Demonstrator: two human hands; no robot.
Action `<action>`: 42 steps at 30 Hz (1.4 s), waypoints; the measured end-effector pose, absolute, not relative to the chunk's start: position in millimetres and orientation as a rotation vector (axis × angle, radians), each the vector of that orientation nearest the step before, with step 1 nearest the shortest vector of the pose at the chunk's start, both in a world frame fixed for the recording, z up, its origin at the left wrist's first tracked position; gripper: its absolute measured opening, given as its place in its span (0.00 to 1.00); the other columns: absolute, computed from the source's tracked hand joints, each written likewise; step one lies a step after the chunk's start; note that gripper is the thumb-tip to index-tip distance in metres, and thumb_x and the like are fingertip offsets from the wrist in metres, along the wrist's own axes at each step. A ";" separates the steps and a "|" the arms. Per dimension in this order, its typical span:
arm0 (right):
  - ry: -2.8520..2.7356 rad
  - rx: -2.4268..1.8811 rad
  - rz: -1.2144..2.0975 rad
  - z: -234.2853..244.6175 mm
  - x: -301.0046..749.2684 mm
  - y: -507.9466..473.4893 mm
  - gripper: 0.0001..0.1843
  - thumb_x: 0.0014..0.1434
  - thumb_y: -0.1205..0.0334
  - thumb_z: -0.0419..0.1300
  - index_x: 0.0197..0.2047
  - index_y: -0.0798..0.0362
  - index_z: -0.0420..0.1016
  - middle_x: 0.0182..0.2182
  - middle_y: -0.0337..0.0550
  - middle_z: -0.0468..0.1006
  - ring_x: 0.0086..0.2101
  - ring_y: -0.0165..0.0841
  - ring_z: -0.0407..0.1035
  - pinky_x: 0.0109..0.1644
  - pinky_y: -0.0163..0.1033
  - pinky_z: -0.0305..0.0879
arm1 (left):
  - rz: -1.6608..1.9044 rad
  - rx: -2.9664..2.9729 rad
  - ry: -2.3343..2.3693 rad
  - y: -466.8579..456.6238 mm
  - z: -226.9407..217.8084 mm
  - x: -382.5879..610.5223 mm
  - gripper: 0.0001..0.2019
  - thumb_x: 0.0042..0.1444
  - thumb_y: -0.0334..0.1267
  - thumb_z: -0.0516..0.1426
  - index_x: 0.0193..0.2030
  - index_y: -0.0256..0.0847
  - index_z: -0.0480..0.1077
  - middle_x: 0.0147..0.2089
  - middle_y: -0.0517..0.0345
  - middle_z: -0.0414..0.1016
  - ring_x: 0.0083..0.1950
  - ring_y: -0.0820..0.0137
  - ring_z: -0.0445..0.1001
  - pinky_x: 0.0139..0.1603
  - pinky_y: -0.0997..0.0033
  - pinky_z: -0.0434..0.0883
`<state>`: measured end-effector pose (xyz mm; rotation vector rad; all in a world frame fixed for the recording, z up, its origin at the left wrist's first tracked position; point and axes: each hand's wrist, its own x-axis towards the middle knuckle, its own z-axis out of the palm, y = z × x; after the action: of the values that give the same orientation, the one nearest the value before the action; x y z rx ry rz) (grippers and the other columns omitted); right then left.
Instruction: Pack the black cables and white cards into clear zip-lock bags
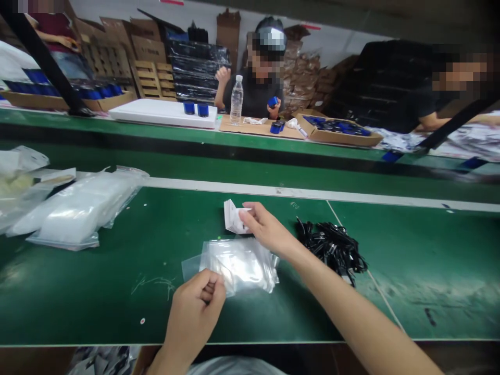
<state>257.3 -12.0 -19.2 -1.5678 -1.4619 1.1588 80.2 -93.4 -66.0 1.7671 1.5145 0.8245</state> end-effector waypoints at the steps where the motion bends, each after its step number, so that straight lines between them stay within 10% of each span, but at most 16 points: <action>1: -1.432 -1.588 1.217 -20.3 255.6 0.7 0.25 0.60 0.47 0.52 0.53 0.57 0.64 0.41 0.50 0.74 0.36 0.34 0.71 0.38 0.37 0.67 | 0.820 1.773 1.510 -93.0 -66.3 80.3 0.12 0.56 0.40 0.51 0.23 0.41 0.66 0.19 0.65 0.70 0.18 0.76 0.69 0.22 0.80 0.64; 7: -1.337 -1.670 1.417 -28.3 248.0 36.4 0.37 0.51 0.47 0.63 0.57 0.60 0.59 0.27 0.42 0.73 0.23 0.31 0.69 0.23 0.35 0.67 | 0.816 1.790 1.499 -90.7 -66.4 81.5 0.13 0.56 0.40 0.51 0.22 0.42 0.64 0.18 0.66 0.67 0.18 0.76 0.66 0.21 0.79 0.62; 15: -1.318 -1.615 1.506 -22.7 255.4 37.2 0.10 0.56 0.58 0.61 0.34 0.57 0.71 0.22 0.39 0.73 0.22 0.28 0.69 0.26 0.34 0.68 | 0.838 1.713 1.495 -91.1 -66.2 81.1 0.12 0.54 0.41 0.53 0.21 0.42 0.66 0.16 0.67 0.65 0.17 0.76 0.63 0.21 0.79 0.61; 19: -1.390 -1.609 1.342 -17.6 263.3 20.3 0.14 0.60 0.65 0.54 0.23 0.56 0.66 0.19 0.37 0.69 0.21 0.28 0.65 0.27 0.34 0.64 | 0.902 1.572 1.501 -91.5 -66.2 82.0 0.11 0.55 0.42 0.52 0.23 0.42 0.67 0.19 0.64 0.72 0.20 0.73 0.71 0.23 0.77 0.68; 27: -1.932 -1.511 0.864 -5.4 253.5 -96.6 0.14 0.63 0.64 0.48 0.26 0.52 0.64 0.23 0.37 0.68 0.25 0.31 0.61 0.29 0.35 0.54 | 1.070 1.214 1.535 -80.5 -58.6 79.9 0.13 0.57 0.47 0.49 0.28 0.41 0.63 0.27 0.59 0.76 0.24 0.70 0.77 0.25 0.70 0.75; 35: -1.755 -1.392 0.850 -34.1 221.0 -116.4 0.10 0.61 0.65 0.51 0.45 0.52 0.69 0.36 0.46 0.74 0.37 0.37 0.68 0.43 0.42 0.62 | 1.202 1.395 1.795 -81.2 -51.1 81.9 0.10 0.55 0.42 0.50 0.25 0.44 0.61 0.19 0.68 0.60 0.21 0.73 0.62 0.23 0.75 0.61; 38: -1.392 -1.383 0.961 -49.8 208.1 -129.7 0.37 0.47 0.60 0.66 0.58 0.51 0.56 0.46 0.50 0.70 0.45 0.41 0.66 0.49 0.45 0.62 | 1.282 1.390 1.895 -78.8 -47.1 81.1 0.09 0.55 0.41 0.49 0.25 0.44 0.59 0.21 0.67 0.60 0.24 0.72 0.64 0.26 0.75 0.62; 40: -1.233 -1.352 1.191 -60.2 199.0 -136.9 0.44 0.37 0.59 0.71 0.57 0.52 0.58 0.43 0.48 0.73 0.40 0.41 0.69 0.45 0.43 0.65 | 1.307 1.380 1.940 -77.6 -44.7 81.1 0.10 0.56 0.40 0.48 0.25 0.44 0.58 0.22 0.66 0.61 0.26 0.71 0.65 0.27 0.75 0.63; 42: -1.119 -1.297 1.410 -67.4 192.9 -138.5 0.31 0.37 0.58 0.71 0.45 0.54 0.68 0.32 0.43 0.75 0.31 0.37 0.70 0.36 0.40 0.68 | 1.307 1.382 1.958 -77.4 -42.9 82.3 0.10 0.56 0.40 0.48 0.25 0.44 0.58 0.22 0.66 0.61 0.25 0.72 0.65 0.26 0.75 0.63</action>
<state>192.9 -138.5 -67.4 -1.2968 -1.1192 1.4103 82.3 -77.4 -42.9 1.3821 1.9579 1.3075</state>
